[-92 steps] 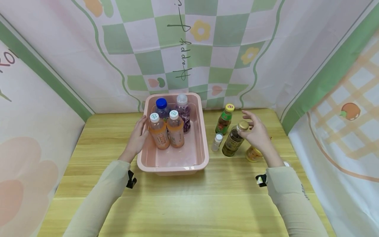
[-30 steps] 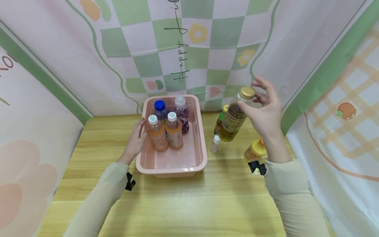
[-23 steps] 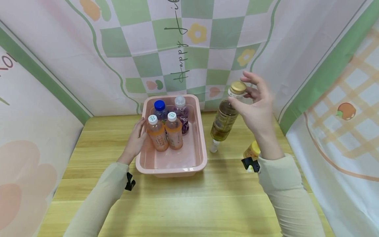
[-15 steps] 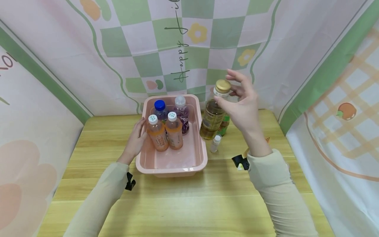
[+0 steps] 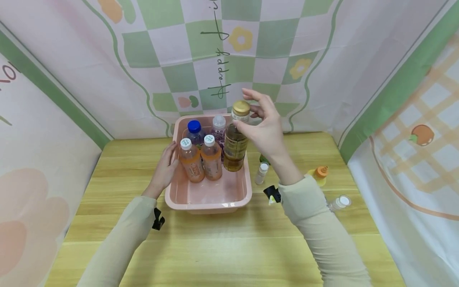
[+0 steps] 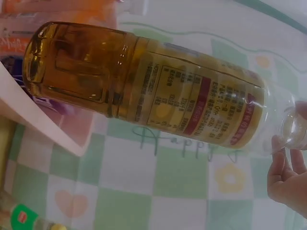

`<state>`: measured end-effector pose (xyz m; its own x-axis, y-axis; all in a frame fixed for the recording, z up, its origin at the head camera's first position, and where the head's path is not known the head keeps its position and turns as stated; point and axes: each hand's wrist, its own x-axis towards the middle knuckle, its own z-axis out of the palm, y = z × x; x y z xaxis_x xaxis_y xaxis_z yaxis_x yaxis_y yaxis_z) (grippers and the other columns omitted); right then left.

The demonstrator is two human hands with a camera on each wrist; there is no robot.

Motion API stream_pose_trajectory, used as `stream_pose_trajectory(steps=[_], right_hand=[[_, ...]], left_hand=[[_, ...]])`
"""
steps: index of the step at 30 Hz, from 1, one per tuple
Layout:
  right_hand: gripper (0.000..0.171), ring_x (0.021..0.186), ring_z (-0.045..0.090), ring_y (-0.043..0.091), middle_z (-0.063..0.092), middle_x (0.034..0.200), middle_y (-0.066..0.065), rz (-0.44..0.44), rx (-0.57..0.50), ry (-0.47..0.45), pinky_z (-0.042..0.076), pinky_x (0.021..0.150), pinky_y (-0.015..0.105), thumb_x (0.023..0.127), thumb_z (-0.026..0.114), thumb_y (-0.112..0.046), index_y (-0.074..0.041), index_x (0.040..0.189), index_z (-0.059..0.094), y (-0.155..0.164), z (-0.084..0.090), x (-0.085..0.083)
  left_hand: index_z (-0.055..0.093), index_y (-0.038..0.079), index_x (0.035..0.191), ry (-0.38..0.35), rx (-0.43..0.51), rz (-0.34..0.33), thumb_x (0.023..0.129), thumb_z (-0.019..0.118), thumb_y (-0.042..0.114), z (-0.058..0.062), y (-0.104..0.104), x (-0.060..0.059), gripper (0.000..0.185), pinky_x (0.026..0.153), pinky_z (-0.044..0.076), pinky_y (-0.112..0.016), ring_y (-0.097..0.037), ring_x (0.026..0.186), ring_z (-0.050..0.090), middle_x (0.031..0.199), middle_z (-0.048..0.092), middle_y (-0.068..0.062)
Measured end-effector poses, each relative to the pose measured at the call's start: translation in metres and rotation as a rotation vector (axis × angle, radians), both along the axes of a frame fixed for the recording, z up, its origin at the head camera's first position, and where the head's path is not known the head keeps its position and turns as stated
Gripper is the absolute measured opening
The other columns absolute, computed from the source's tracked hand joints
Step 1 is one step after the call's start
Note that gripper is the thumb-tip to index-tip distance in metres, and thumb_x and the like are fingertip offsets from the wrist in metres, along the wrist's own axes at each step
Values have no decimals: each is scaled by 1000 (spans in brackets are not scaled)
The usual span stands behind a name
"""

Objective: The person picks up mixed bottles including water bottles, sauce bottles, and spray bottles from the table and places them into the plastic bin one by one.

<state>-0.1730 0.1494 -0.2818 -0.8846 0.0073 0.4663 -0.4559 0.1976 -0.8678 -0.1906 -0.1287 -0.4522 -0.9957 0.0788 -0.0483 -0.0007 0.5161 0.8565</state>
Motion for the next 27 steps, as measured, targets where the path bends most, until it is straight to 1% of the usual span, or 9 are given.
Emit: stream_pose_trajectory(steps=[3, 5, 7, 11, 14, 18, 20, 22, 27], right_hand=[[68, 102, 59, 2, 52, 122, -1, 0, 56, -20, 46, 84, 16, 71, 70, 16, -3, 133, 50, -4, -6, -3], [67, 101, 57, 0, 51, 120, -4, -4, 87, -29, 46, 84, 15, 72, 71, 13, -2, 134, 50, -5, -11, -5], [67, 100, 57, -2, 51, 121, -2, -7, 112, -40, 46, 84, 15, 72, 71, 12, -2, 134, 50, -6, -15, -6], [67, 99, 55, -2, 51, 126, 10, -11, 149, -81, 46, 85, 17, 72, 70, 12, -3, 135, 50, -6, -24, -11], [67, 104, 57, 7, 50, 130, 16, -13, 171, -108, 45, 86, 18, 73, 70, 11, -3, 135, 49, -6, -31, -15], [67, 110, 58, 28, 49, 133, 18, -13, 194, -119, 45, 86, 16, 73, 70, 11, -1, 135, 49, -6, -40, -19], [67, 112, 58, 33, 49, 134, 18, -13, 208, -126, 46, 87, 16, 73, 70, 11, -2, 135, 49, -6, -44, -21], [67, 113, 58, 36, 49, 134, 18, -11, 222, -140, 47, 90, 21, 73, 70, 10, -2, 135, 49, -7, -48, -23], [67, 114, 57, 38, 48, 134, 19, -1, 243, -187, 49, 99, 40, 73, 71, 10, -3, 136, 49, -7, -58, -25]], left_hand=[[18, 20, 154, -1, 2, 0, 98, 39, 20, 0, 1, 0, 60, 121, 20, -51, -28, 149, 17, 162, 12, 1], [18, 20, 154, -4, 4, 0, 98, 39, 20, 0, 1, 0, 60, 121, 20, -51, -28, 149, 17, 162, 11, 2], [19, 20, 153, -2, 2, 3, 98, 39, 20, 0, 1, -1, 59, 122, 20, -51, -27, 149, 17, 162, 12, 2], [20, 17, 153, 14, -10, -2, 97, 39, 19, 0, 2, -2, 59, 122, 20, -50, -27, 149, 17, 162, 12, 0], [20, 15, 153, 23, -11, -4, 97, 39, 18, 0, 2, -2, 60, 122, 19, -49, -27, 149, 17, 162, 13, -1], [19, 16, 153, 20, -10, 0, 97, 40, 18, 0, 2, -2, 60, 123, 18, -49, -27, 149, 17, 162, 13, -1], [19, 16, 153, 15, -3, 3, 97, 39, 19, 0, 2, -2, 60, 122, 18, -50, -27, 149, 17, 162, 12, 0], [19, 17, 153, 8, 4, 7, 97, 39, 19, 0, 2, -3, 60, 122, 18, -50, -27, 149, 16, 162, 12, 0], [19, 20, 153, -11, 11, 12, 97, 39, 20, 0, 1, -1, 60, 122, 19, -51, -27, 149, 16, 162, 11, 2]])
